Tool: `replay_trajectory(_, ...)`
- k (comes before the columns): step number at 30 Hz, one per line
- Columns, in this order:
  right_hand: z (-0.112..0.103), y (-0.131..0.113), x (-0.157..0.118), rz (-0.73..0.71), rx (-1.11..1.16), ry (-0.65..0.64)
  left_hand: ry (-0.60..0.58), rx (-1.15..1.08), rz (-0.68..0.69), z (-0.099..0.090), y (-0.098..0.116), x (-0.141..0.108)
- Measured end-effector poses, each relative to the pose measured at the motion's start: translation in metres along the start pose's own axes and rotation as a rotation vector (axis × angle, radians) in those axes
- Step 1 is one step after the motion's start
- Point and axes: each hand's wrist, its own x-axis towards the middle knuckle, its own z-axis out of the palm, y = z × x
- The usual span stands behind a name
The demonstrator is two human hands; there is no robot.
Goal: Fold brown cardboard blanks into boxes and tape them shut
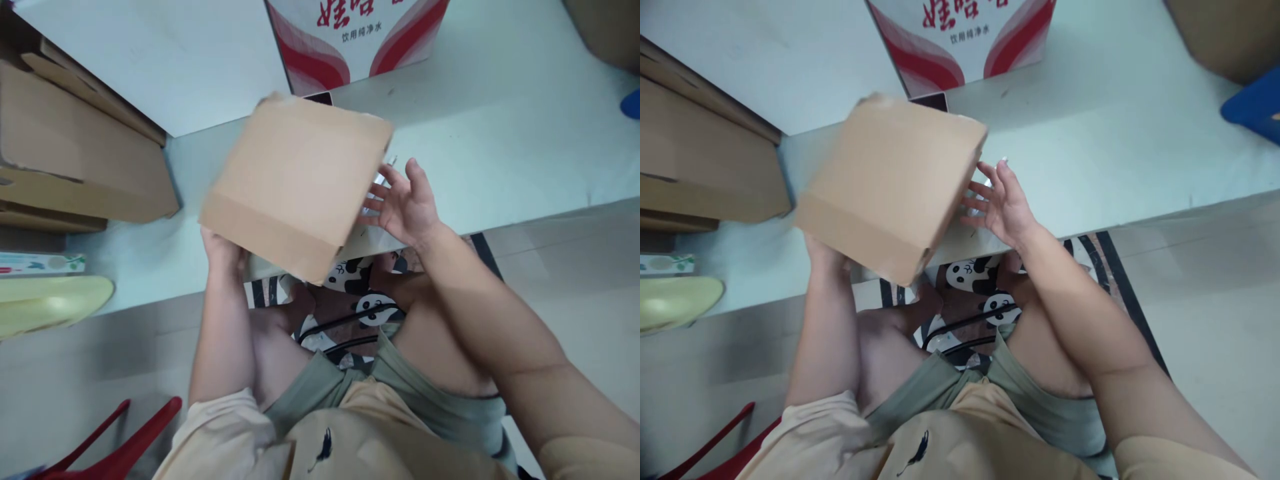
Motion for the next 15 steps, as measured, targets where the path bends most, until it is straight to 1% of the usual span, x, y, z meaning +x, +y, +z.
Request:
replay_trajectory(1,0.002,-0.001,-0.001,-0.001,0.014,0.007,0.014,0.074,0.095,-0.004,-0.007,0.003)
replay_trajectory(2,0.003,-0.001,-0.001,-0.010,0.020,0.020,-0.005,0.177,0.195,-0.007,-0.013,0.006)
replay_trajectory(3,0.003,-0.001,0.000,-0.026,0.023,0.038,-0.051,0.266,0.278,-0.011,-0.018,0.008)
replay_trajectory(4,0.002,-0.001,0.000,-0.042,0.027,0.060,-0.121,0.351,0.332,-0.014,-0.021,0.009)
replay_trajectory(5,0.001,-0.001,0.001,-0.056,0.036,0.086,-0.167,0.406,0.367,-0.016,-0.024,0.010)
replay_trajectory(6,-0.002,-0.001,0.002,-0.066,0.048,0.115,-0.183,0.434,0.385,-0.019,-0.025,0.010)
replay_trajectory(8,-0.009,0.001,0.004,-0.077,0.079,0.174,-0.200,0.447,0.385,-0.021,-0.026,0.010)
replay_trajectory(10,-0.015,0.004,0.006,-0.079,0.099,0.236,-0.250,0.397,0.353,-0.022,-0.024,0.011)
replay_trajectory(13,-0.018,0.008,0.008,-0.052,0.039,0.363,-0.325,0.197,0.238,-0.022,-0.019,0.011)
replay_trajectory(14,-0.017,0.009,0.008,-0.032,0.003,0.397,-0.315,0.123,0.192,-0.021,-0.017,0.011)
replay_trajectory(15,-0.015,0.010,0.007,-0.009,-0.030,0.414,-0.280,0.056,0.156,-0.021,-0.014,0.011)
